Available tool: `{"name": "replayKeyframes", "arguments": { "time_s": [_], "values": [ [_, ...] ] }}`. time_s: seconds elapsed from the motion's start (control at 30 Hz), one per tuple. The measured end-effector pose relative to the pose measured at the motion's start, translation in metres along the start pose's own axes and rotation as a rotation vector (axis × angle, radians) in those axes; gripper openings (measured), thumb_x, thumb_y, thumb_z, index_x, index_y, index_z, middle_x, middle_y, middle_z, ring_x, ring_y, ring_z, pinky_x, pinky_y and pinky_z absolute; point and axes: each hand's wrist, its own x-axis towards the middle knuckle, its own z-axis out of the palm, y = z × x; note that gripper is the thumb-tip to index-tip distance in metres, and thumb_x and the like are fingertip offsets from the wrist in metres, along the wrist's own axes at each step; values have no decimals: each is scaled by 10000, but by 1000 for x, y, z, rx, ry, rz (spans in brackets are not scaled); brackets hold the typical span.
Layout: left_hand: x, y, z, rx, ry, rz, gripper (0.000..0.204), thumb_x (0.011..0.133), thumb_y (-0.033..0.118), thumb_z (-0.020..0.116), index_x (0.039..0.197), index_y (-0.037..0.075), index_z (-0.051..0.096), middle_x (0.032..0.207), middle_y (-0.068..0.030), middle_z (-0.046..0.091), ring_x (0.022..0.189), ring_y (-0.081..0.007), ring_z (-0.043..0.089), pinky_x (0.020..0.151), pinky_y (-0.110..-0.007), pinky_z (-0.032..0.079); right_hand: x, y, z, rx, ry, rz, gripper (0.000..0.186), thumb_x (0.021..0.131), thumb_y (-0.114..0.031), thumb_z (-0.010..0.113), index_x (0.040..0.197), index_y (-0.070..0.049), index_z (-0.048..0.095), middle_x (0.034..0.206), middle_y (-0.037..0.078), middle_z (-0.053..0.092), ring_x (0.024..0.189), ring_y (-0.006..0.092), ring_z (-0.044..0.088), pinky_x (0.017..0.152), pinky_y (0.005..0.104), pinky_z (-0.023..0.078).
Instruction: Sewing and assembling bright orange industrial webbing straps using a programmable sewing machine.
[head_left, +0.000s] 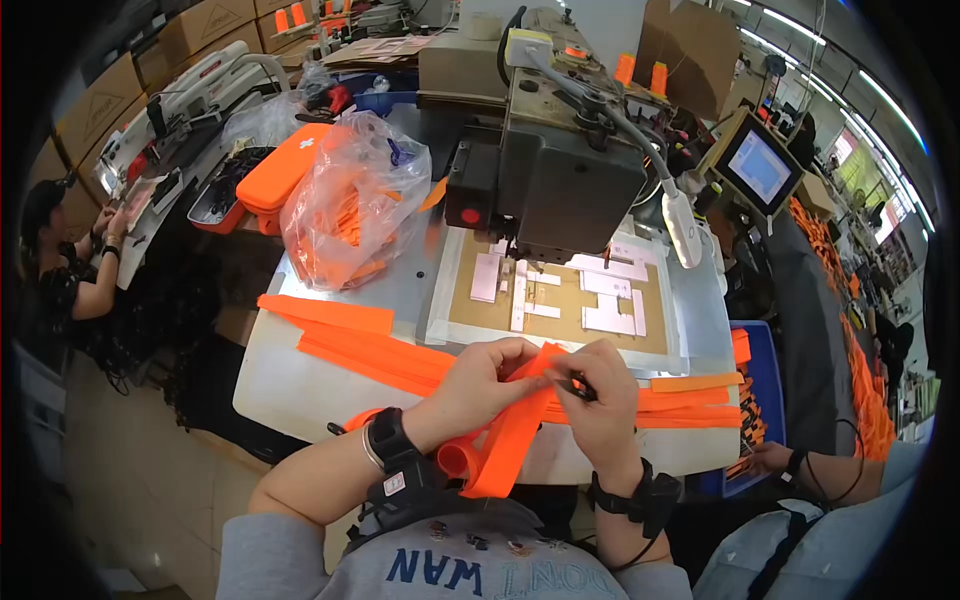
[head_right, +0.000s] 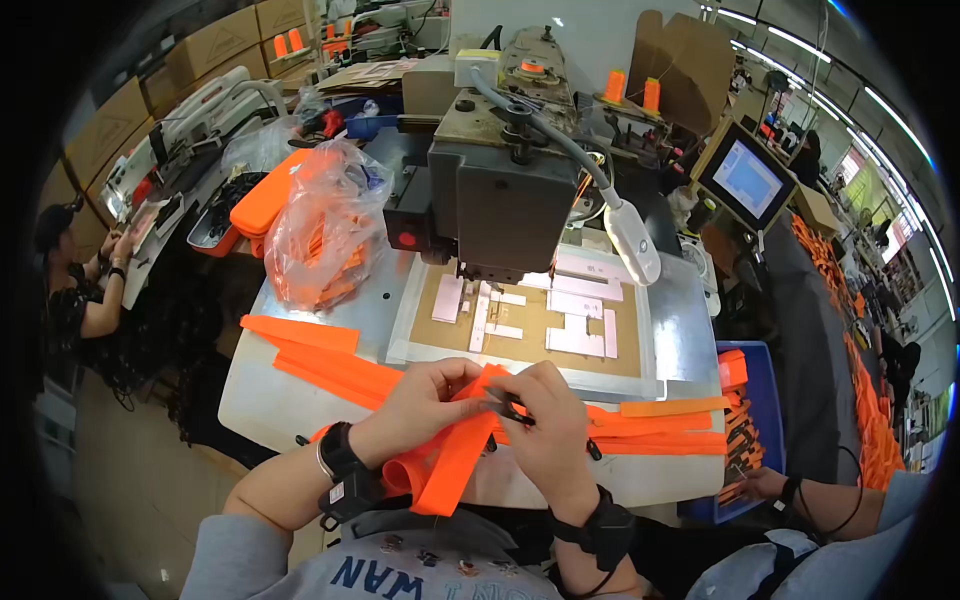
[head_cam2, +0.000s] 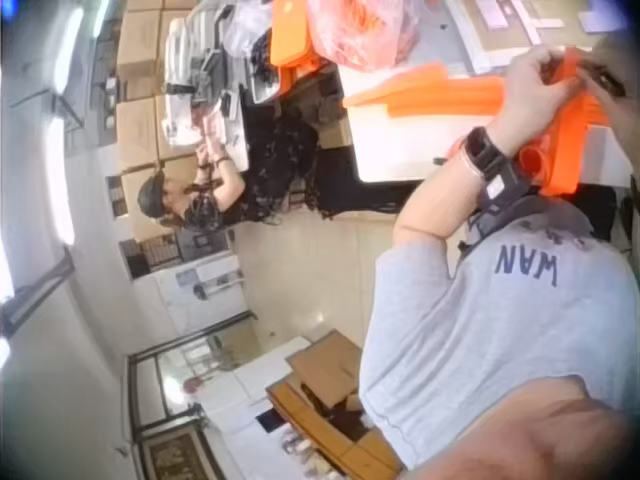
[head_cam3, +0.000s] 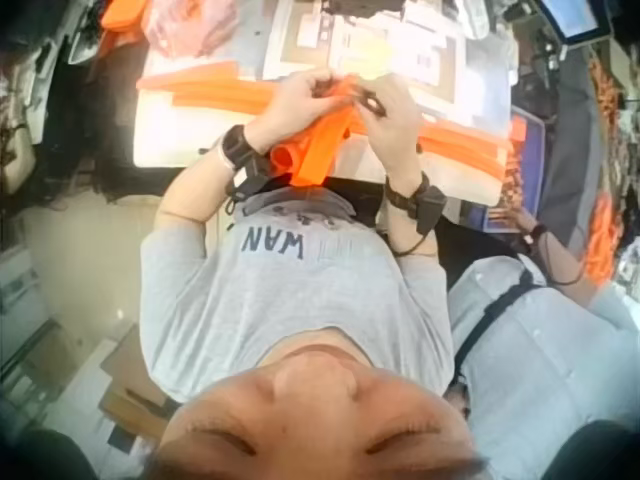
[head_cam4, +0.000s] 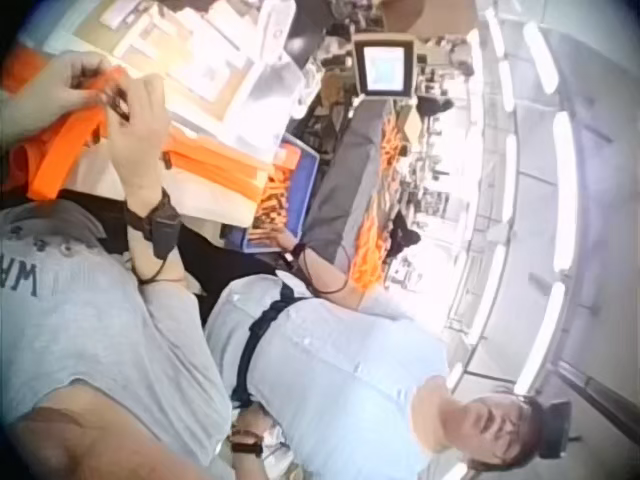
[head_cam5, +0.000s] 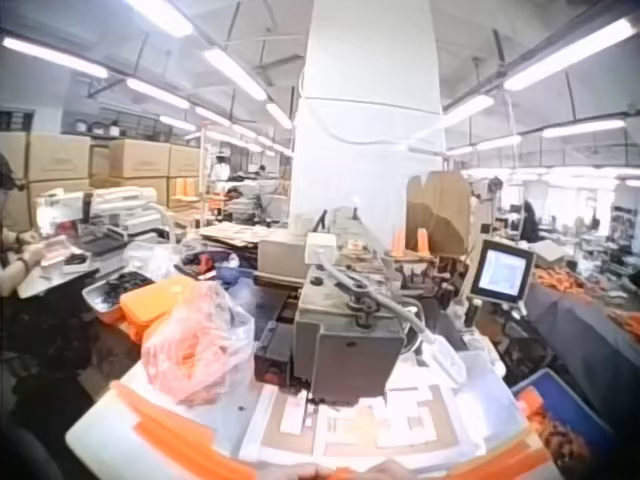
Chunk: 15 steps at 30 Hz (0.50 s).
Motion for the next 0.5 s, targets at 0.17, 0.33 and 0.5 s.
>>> {"name": "replayKeyframes", "arguments": {
  "time_s": [0.17, 0.33, 0.5],
  "values": [
    [-3, 1, -1, -25, 19, 1, 220, 891, 76, 638, 1085, -20, 599, 961, -48, 662, 861, -77, 616, 770, -239, 503, 1, -1, 10, 66, 134, 17, 133, 762, 71, 629, 859, -14, 600, 779, 58, 528, 638, 154, 529, 600, 252, 433],
    [-2, 2, -3, -32, 42, -23, 252, 891, 58, 630, 1124, -21, 580, 1012, -54, 653, 902, -83, 615, 806, -239, 503, -6, 16, -27, 419, -177, 26, 147, 763, 65, 641, 877, -13, 594, 746, 42, 497, 631, 127, 479, 589, 245, 403],
    [-3, 6, 1, -127, 10, -19, 295, 890, 55, 632, 1165, -22, 555, 1058, -61, 643, 934, -89, 612, 829, -242, 503, -2, -1, -3, 122, 72, 105, 138, 786, 42, 658, 902, 3, 596, 689, 28, 509, 630, 104, 468, 569, 228, 375]
  ]
}}
